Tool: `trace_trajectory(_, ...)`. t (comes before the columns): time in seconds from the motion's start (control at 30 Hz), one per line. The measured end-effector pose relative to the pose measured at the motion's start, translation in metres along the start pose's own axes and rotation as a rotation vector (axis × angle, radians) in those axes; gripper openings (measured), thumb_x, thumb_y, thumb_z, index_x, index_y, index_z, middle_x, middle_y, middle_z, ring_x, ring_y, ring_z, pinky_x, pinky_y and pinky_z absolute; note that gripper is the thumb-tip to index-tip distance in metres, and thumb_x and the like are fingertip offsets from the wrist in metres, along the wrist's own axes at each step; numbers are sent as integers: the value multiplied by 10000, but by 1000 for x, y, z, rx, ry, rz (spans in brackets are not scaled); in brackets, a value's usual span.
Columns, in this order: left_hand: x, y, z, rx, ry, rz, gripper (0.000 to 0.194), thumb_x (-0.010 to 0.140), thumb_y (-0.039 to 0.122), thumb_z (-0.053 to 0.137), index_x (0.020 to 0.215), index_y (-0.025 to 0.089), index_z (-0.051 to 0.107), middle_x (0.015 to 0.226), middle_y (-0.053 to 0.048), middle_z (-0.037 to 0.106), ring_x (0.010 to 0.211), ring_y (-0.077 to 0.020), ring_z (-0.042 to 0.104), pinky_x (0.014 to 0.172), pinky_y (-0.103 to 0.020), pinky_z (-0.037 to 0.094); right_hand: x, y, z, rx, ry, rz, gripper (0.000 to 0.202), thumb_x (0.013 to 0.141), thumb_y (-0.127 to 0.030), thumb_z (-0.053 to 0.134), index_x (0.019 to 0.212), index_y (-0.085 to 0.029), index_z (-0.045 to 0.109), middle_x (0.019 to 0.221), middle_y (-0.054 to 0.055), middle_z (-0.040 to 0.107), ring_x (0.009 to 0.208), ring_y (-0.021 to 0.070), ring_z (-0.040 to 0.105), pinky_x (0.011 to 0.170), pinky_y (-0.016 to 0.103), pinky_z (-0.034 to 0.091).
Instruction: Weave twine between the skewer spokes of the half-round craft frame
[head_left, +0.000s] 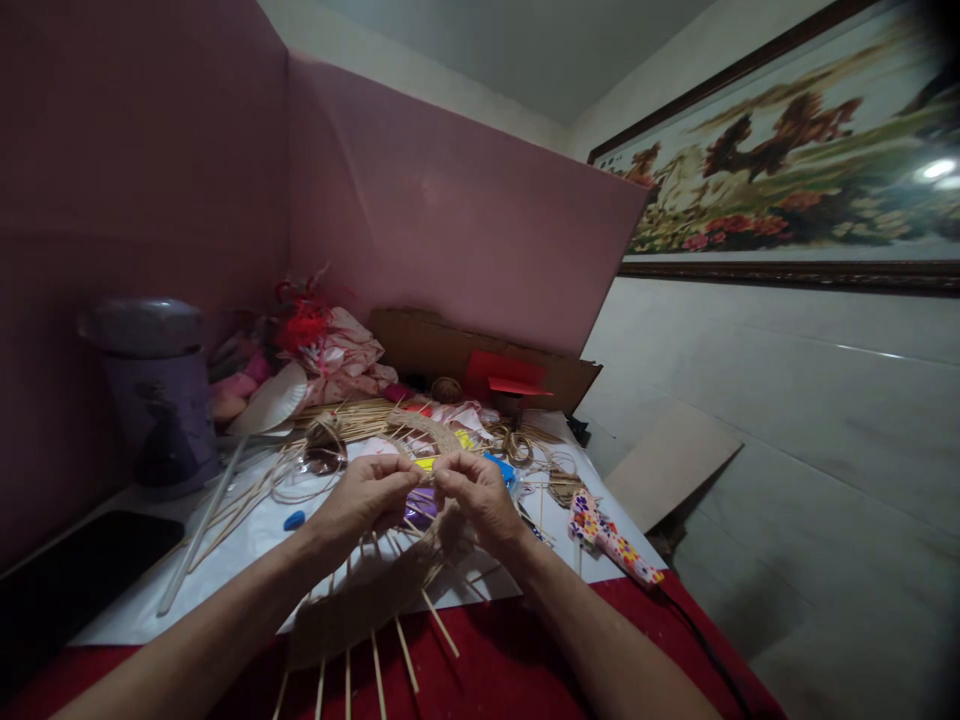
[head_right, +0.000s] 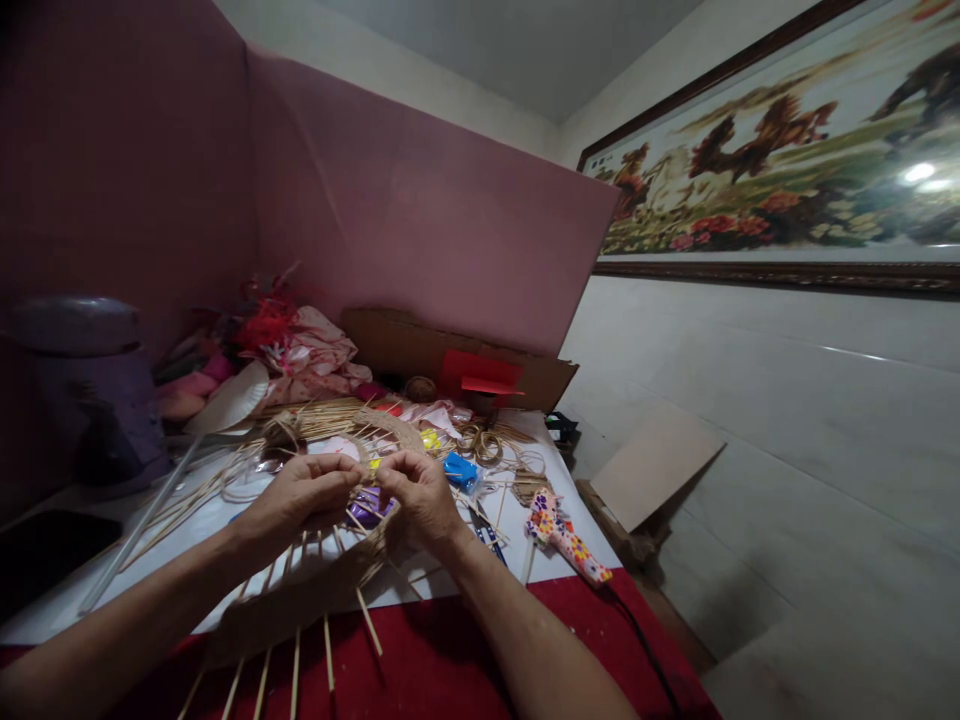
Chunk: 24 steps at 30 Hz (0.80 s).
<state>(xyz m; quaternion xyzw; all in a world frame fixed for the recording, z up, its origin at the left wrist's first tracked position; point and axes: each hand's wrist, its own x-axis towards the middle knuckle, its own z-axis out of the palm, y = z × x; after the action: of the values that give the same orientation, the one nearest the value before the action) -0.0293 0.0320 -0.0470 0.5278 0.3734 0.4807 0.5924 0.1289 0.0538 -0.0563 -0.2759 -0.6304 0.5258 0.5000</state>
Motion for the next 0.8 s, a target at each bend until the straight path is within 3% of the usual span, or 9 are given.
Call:
trace_trajectory(0.13, 0, 1, 0, 39, -8, 6, 312, 664, 417, 687, 672, 127, 572, 401, 91, 363, 348, -21, 253, 373, -180, 146, 0, -3, -1, -137, 30, -86, 146, 736, -291, 578, 656, -175, 543, 573, -26, 518, 545, 105, 464, 567, 239, 390)
trace_trajectory(0.27, 2, -2, -2, 87, 58, 66, 331, 624, 426, 714, 646, 140, 549, 420, 75, 426, 357, -30, 315, 373, -172, 200, -5, -8, -1, -522, 121, -383, 96, 763, -212, 551, 829, -167, 605, 804, 30, 561, 699, 131, 504, 629, 258, 425)
trace_trajectory(0.37, 3, -4, -2, 121, 67, 105, 335, 618, 431, 712, 635, 146, 538, 413, 76, 435, 345, -33, 325, 356, -168, 195, -8, -11, -3, -787, 61, -608, 268, 777, -156, 534, 1032, -193, 607, 985, 70, 561, 880, 175, 525, 760, 322, 445)
trace_trajectory(0.43, 3, -4, -3, 141, 56, 107, 331, 623, 430, 704, 642, 143, 540, 417, 78, 437, 336, -32, 322, 349, -169, 197, -9, -12, -5, -914, 14, -687, 230, 797, -154, 524, 995, -206, 629, 934, 64, 575, 910, 189, 525, 806, 349, 436)
trace_trajectory(0.67, 1, -4, -4, 143, 1, 130, 308, 692, 411, 653, 757, 119, 583, 425, 63, 462, 370, -43, 359, 375, -169, 227, -9, -11, -3, -947, -10, -648, 179, 850, -162, 459, 916, -159, 625, 795, 57, 599, 773, 169, 540, 727, 305, 428)
trace_trajectory(0.8, 2, -8, -5, 53, -56, 108, 253, 730, 368, 643, 754, 128, 565, 458, 62, 465, 388, -35, 353, 380, -163, 205, -9, -10, 2, -766, 43, -482, 164, 844, -198, 456, 825, -157, 614, 747, 37, 598, 710, 150, 535, 684, 277, 414)
